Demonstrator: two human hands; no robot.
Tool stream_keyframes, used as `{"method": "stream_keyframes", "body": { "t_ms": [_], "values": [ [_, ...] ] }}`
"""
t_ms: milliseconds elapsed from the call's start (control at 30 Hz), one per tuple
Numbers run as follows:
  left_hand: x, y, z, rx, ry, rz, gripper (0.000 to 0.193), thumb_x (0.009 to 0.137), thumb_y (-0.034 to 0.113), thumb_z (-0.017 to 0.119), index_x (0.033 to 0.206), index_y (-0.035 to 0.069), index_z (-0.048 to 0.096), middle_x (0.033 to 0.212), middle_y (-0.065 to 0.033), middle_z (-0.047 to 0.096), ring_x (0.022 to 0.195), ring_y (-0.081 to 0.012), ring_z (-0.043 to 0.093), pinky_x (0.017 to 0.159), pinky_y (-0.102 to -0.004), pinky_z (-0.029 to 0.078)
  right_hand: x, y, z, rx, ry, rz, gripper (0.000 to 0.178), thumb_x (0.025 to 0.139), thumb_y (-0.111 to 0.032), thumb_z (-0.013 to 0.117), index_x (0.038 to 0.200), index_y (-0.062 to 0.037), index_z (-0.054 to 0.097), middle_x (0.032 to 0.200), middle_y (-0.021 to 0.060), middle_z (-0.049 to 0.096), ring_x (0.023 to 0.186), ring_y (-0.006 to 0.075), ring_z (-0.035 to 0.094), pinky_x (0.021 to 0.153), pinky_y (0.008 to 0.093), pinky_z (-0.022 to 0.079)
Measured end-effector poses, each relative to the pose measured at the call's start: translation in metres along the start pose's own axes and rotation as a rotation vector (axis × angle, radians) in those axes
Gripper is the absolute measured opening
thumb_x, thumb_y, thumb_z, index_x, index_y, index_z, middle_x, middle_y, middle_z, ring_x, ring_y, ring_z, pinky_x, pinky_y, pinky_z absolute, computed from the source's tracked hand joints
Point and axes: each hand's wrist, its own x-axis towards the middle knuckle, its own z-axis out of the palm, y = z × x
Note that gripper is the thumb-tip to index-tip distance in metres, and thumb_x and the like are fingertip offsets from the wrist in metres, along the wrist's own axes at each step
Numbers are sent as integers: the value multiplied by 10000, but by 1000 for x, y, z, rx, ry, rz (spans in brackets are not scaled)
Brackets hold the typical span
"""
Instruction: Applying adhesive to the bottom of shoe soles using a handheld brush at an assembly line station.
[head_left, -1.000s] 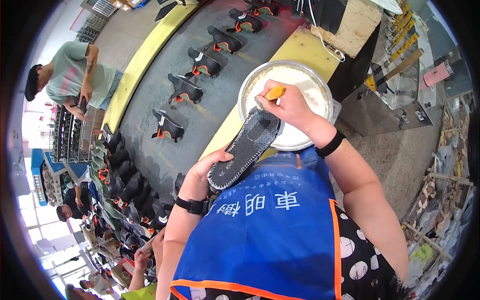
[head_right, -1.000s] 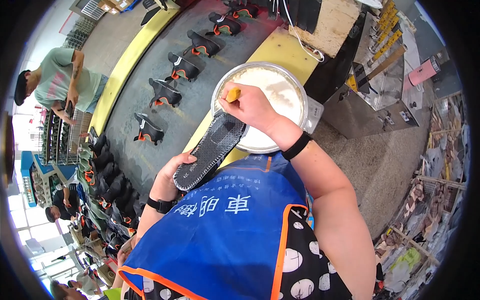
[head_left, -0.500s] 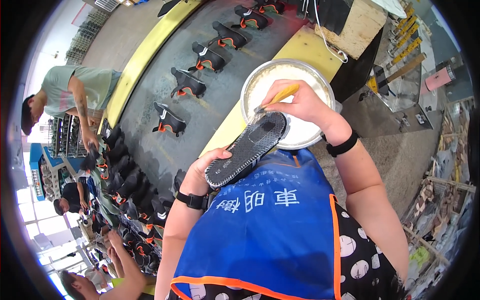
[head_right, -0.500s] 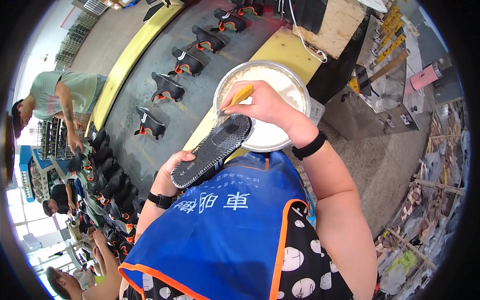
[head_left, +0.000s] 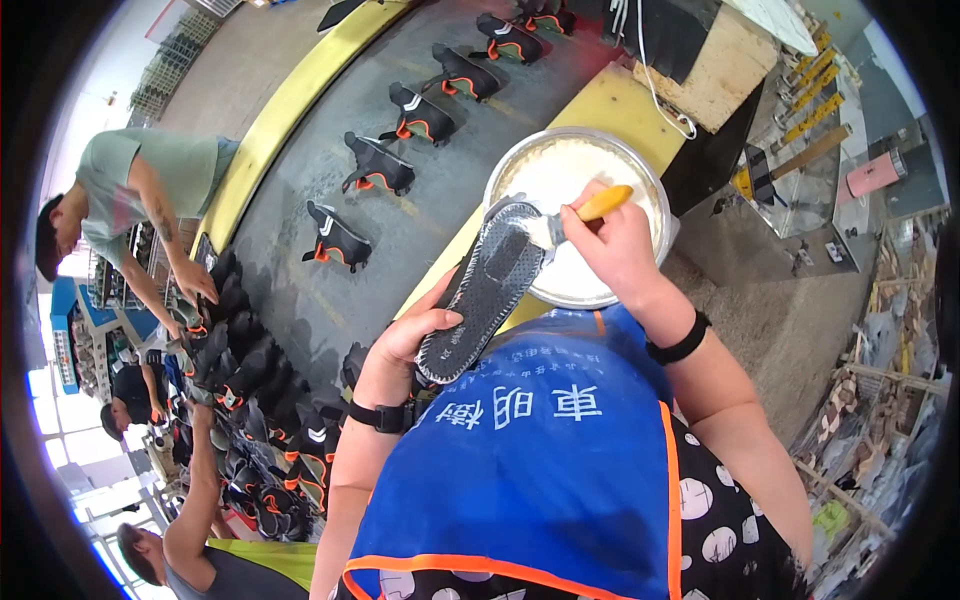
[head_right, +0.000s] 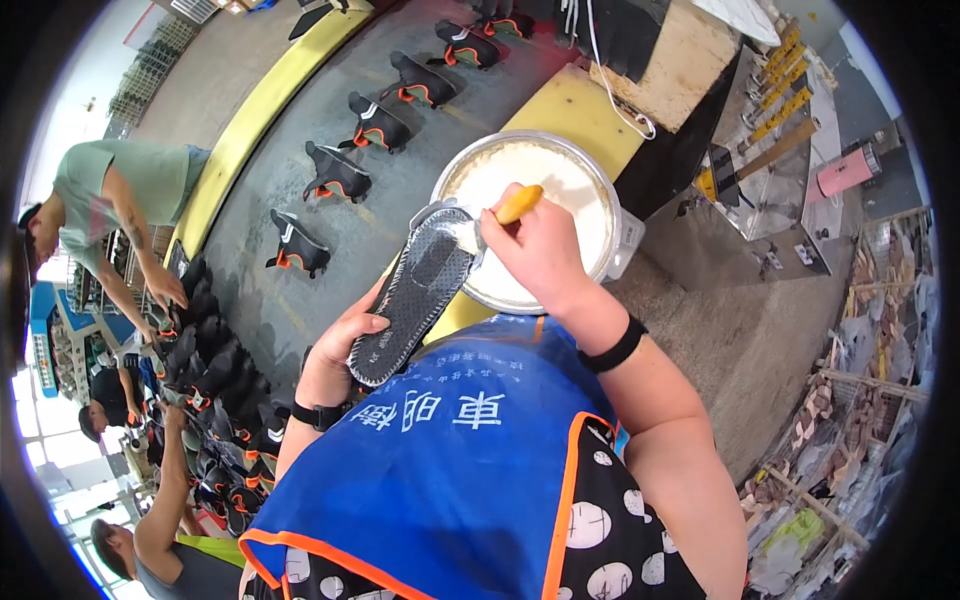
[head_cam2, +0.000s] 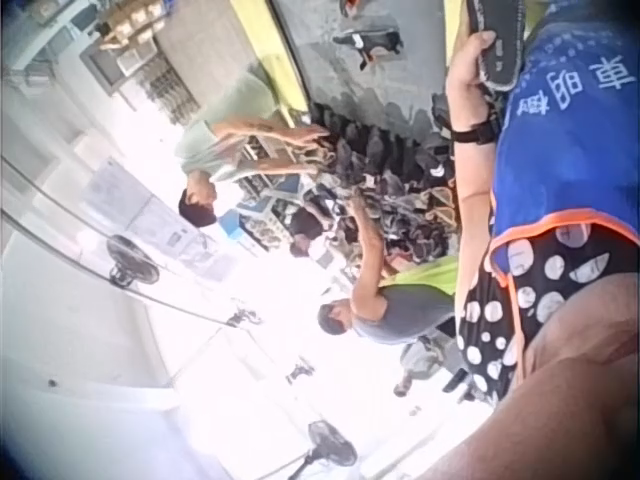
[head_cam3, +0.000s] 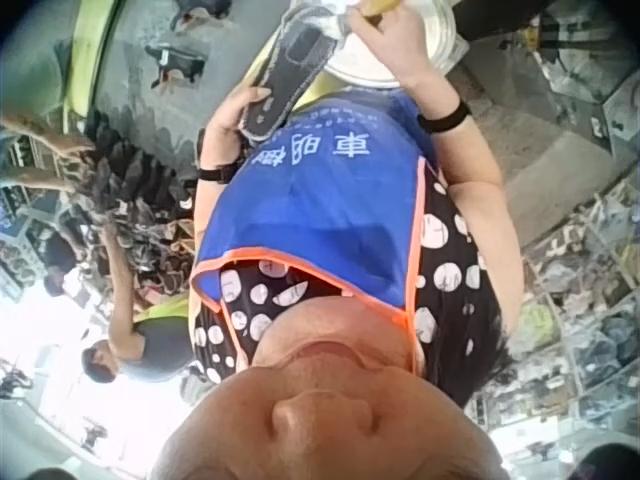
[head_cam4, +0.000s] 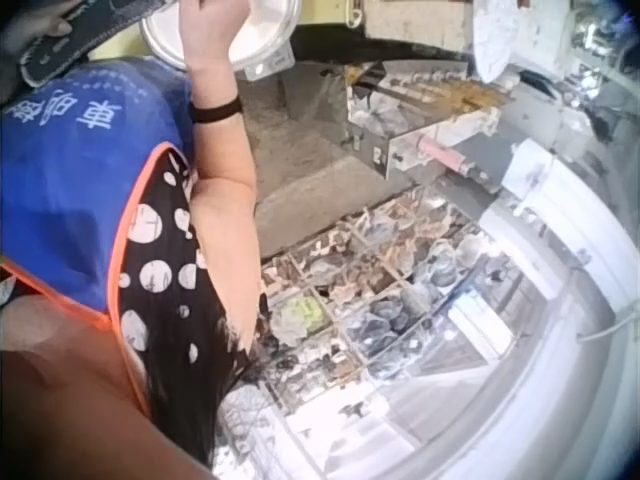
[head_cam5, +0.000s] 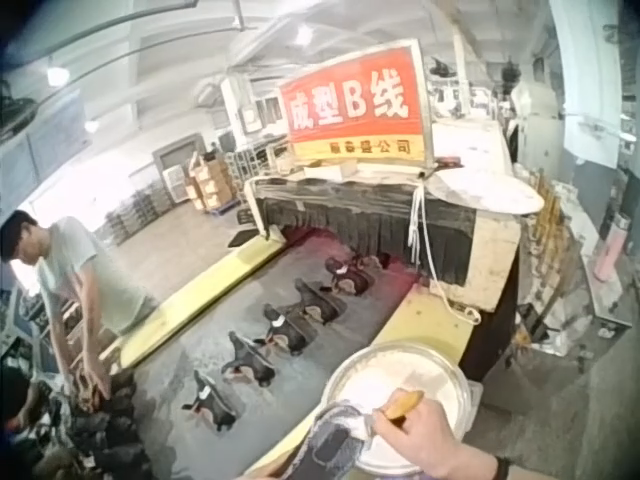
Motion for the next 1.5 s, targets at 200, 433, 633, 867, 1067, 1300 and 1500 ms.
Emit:
{"method": "stream_keyframes", "body": {
  "t_ms": [200, 433, 633, 867, 1067, 1300, 1500],
  "values": [
    [-3, -8, -4, -4, 188, 119, 767, 798, 111, 535, 1517, -6, 293, 1403, -165, 521, 1240, -214, 565, 1028, -298, 470, -22, -13, 29, 93, -99, 137, 196, 877, -136, 663, 761, -31, 544, 616, 90, 575, 543, 179, 564, 538, 330, 438],
    [-11, -57, -75, -597, 369, 66, 558, 902, 264, 532, 1377, -21, 469, 1208, -232, 639, 1013, -329, 685, 855, -434, 587, -4, 4, 33, 453, -274, 356, 155, 943, -107, 620, 826, -62, 530, 664, -7, 542, 566, 73, 522, 513, 226, 433],
    [-44, -62, -153, -1014, 721, 299, 477, 847, 396, 628, 1132, 13, 631, 1041, -220, 671, 954, -380, 651, 920, -569, 503, 28, 36, -7, 378, -117, 442, 138, 953, -96, 601, 844, -65, 523, 702, -3, 496, 571, 76, 487, 518, 236, 443],
    [-53, -85, -342, -937, 1213, 216, 321, 810, 130, 698, 1120, 93, 621, 1062, -83, 690, 989, -298, 665, 877, -530, 518, 30, 49, -17, 335, 32, 569, 129, 950, -102, 617, 874, -74, 516, 690, -7, 488, 542, 67, 476, 481, 220, 428],
    [-34, -90, -433, 169, 1683, -14, 1130, 671, 288, 853, 1572, 301, 172, 1373, -209, 519, 1244, -371, 529, 1056, -428, 438, 33, 34, -7, 210, 78, 580, 134, 944, -91, 623, 865, -76, 516, 680, 3, 514, 532, 70, 490, 476, 215, 426],
    [-28, -77, -445, 389, 1437, -390, 1152, 772, 444, 795, 1580, 345, -21, 1455, -280, 442, 1348, -409, 439, 1118, -444, 373, 33, 24, 9, 184, 19, 538, 149, 949, -108, 628, 857, -68, 517, 698, 11, 534, 549, 69, 500, 496, 214, 442],
    [-60, -12, -348, 548, 1250, -223, 862, 759, 427, 782, 1451, 30, 454, 1412, -231, 529, 1293, -309, 539, 1052, -372, 439, 41, 27, 20, 206, -34, 543, 125, 946, -118, 639, 891, -54, 547, 731, 16, 536, 563, 68, 503, 498, 214, 447]
  ]
}}
